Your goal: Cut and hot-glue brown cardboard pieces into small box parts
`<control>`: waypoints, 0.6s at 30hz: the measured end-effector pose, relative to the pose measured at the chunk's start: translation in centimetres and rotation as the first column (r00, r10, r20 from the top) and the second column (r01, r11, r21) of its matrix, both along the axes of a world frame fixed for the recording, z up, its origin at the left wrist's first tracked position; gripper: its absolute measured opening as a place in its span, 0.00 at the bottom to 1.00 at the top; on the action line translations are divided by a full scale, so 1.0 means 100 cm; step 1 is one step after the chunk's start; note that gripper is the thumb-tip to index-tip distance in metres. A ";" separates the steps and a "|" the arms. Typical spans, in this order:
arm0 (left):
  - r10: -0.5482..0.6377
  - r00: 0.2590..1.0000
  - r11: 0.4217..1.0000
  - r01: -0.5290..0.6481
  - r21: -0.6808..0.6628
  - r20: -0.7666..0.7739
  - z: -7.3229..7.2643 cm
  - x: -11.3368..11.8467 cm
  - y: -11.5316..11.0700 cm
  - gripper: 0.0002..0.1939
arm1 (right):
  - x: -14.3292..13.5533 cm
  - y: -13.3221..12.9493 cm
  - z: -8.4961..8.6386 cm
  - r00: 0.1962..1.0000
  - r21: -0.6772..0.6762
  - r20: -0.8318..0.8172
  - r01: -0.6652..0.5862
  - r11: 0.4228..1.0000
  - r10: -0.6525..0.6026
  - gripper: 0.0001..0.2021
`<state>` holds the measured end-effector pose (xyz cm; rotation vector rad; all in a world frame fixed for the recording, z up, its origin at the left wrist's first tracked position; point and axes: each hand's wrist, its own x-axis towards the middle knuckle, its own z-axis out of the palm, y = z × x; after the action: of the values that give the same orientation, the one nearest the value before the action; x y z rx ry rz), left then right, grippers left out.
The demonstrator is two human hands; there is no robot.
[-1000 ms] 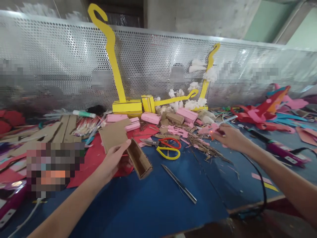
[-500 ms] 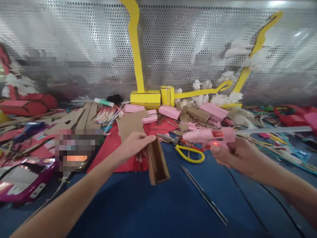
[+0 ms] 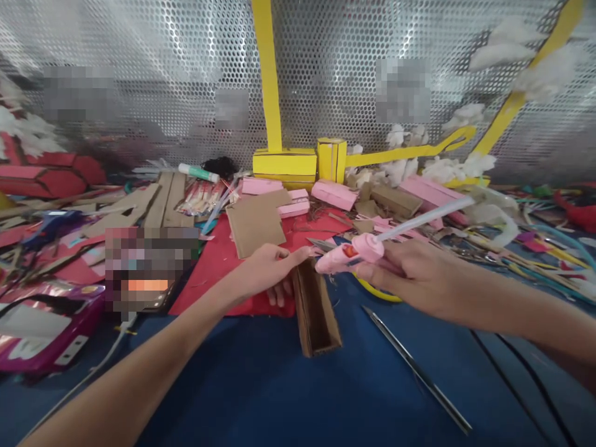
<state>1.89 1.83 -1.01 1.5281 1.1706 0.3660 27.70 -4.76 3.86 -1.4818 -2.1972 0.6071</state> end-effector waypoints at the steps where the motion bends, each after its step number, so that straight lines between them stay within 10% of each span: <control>1: 0.000 1.000 1.000 0.000 -0.019 0.008 0.000 0.000 0.000 0.35 | 0.000 0.001 0.000 1.000 0.008 0.020 0.008 1.000 -0.008 0.17; 18: -0.084 0.991 0.984 0.099 -0.148 0.103 0.002 -0.011 0.001 0.36 | -0.016 0.004 0.015 0.953 -0.037 0.300 -0.027 0.999 0.036 0.26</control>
<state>0.83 1.94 -0.80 1.4092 1.0257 0.2786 26.12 -4.31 5.41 -1.6511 -2.4525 0.4524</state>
